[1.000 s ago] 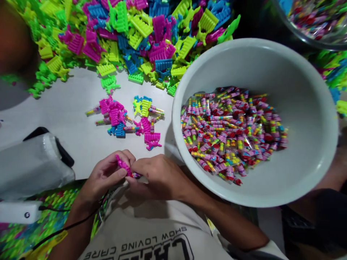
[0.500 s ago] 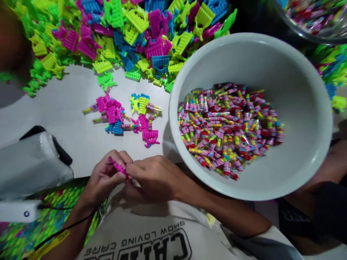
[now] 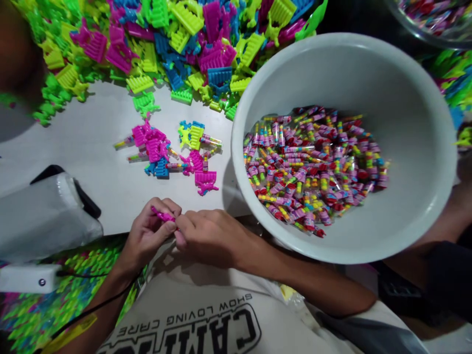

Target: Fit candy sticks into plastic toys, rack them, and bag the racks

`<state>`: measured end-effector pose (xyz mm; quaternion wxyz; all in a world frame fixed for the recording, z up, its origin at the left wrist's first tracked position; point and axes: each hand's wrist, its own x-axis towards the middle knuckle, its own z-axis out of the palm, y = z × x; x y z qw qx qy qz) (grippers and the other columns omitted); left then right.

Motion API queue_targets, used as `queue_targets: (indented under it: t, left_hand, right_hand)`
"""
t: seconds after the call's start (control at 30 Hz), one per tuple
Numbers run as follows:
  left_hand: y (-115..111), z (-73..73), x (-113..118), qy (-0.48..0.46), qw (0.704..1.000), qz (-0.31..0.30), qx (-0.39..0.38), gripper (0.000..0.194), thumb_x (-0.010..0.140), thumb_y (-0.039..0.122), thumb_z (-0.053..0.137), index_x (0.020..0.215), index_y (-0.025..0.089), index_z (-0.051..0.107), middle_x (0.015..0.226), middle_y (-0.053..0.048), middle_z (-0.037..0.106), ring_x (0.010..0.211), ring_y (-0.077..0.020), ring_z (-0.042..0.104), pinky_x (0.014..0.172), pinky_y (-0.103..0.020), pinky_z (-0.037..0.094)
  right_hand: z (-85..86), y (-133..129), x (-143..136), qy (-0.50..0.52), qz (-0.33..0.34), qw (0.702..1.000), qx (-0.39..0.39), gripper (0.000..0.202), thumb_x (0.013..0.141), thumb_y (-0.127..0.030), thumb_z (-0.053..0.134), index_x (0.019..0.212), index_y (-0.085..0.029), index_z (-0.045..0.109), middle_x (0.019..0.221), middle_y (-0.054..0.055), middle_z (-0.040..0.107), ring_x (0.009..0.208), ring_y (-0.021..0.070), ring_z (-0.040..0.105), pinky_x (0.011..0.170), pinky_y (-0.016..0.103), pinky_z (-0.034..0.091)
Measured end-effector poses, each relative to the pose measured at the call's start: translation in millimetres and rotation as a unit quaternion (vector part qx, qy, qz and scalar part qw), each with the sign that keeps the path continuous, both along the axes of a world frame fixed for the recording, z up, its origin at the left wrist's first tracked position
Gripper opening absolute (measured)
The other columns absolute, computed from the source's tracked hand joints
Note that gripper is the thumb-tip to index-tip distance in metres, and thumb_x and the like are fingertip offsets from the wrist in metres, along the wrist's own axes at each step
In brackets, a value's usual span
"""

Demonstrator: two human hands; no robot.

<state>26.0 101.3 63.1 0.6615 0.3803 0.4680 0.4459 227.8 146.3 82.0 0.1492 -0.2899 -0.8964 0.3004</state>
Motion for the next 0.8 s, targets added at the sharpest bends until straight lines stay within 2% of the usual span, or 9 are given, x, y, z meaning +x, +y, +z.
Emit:
queue_targets:
  t: [0.1, 0.23, 0.37, 0.57, 0.7, 0.8]
  left_hand:
    - [-2, -1.7, -1, 0.018, 1.0, 0.003, -0.01, 0.018, 0.103, 0.028, 0.075, 0.099, 0.021, 0.058, 0.098, -0.001, 0.063, 0.083, -0.0117, 0.06, 0.074, -0.021, 0.051]
    - [-1, -1.5, 0, 0.032, 0.998, -0.009, -0.06, 0.024, 0.102, 0.035, 0.075, 0.099, 0.02, 0.058, 0.101, -0.001, 0.063, 0.078, -0.011, 0.062, 0.066, -0.021, 0.054]
    - [5, 3.8, 4, 0.065, 0.992, -0.018, -0.108, 0.029, 0.1, 0.042, 0.078, 0.099, 0.019, 0.061, 0.096, -0.001, 0.067, 0.07, -0.0106, 0.064, 0.062, -0.021, 0.056]
    - [18, 18.7, 5, 0.071, 0.984, -0.012, -0.16, 0.031, 0.084, 0.04, 0.093, 0.087, 0.017, 0.071, 0.072, 0.0, 0.069, 0.06, -0.0122, 0.062, 0.056, -0.021, 0.05]
    - [25, 23.5, -2, 0.057, 0.984, -0.037, -0.164, 0.03, 0.086, 0.043, 0.092, 0.08, 0.018, 0.076, 0.069, -0.001, 0.071, 0.06, -0.0124, 0.061, 0.056, -0.022, 0.047]
    - [29, 24.2, -7, 0.043, 0.985, -0.069, -0.155, 0.026, 0.087, 0.041, 0.091, 0.081, 0.018, 0.078, 0.068, 0.0, 0.071, 0.061, -0.0122, 0.061, 0.055, -0.021, 0.045]
  right_hand:
    - [-1.1, -2, 0, -0.022, 0.001, 1.0, -0.014, 0.025, 0.113, -0.024, 0.046, 0.1, -0.016, 0.066, 0.08, 0.008, 0.073, 0.069, 0.0219, 0.066, 0.063, 0.036, 0.05]
    - [-3.1, 1, 3, -0.042, 0.014, 0.997, -0.069, 0.028, 0.118, -0.031, 0.047, 0.104, -0.017, 0.066, 0.087, 0.008, 0.074, 0.076, 0.0208, 0.067, 0.07, 0.034, 0.052]
    - [-1.8, 6, 8, -0.029, -0.002, 0.992, -0.12, 0.023, 0.116, -0.033, 0.053, 0.104, -0.017, 0.066, 0.088, 0.008, 0.073, 0.075, 0.0194, 0.064, 0.071, 0.033, 0.051]
    - [6.5, 10, 11, 0.015, -0.03, 0.981, -0.19, 0.017, 0.112, -0.03, 0.058, 0.107, -0.017, 0.069, 0.092, 0.008, 0.076, 0.08, 0.0202, 0.066, 0.074, 0.033, 0.051]
    - [12.3, 11, 11, 0.056, -0.025, 0.97, -0.233, 0.015, 0.112, -0.03, 0.06, 0.11, -0.018, 0.07, 0.096, 0.007, 0.078, 0.082, 0.0184, 0.069, 0.074, 0.031, 0.051]
    - [16.6, 13, 11, 0.06, -0.027, 0.964, -0.258, 0.015, 0.111, -0.03, 0.062, 0.105, -0.019, 0.07, 0.093, 0.004, 0.078, 0.077, 0.0159, 0.068, 0.071, 0.029, 0.05]
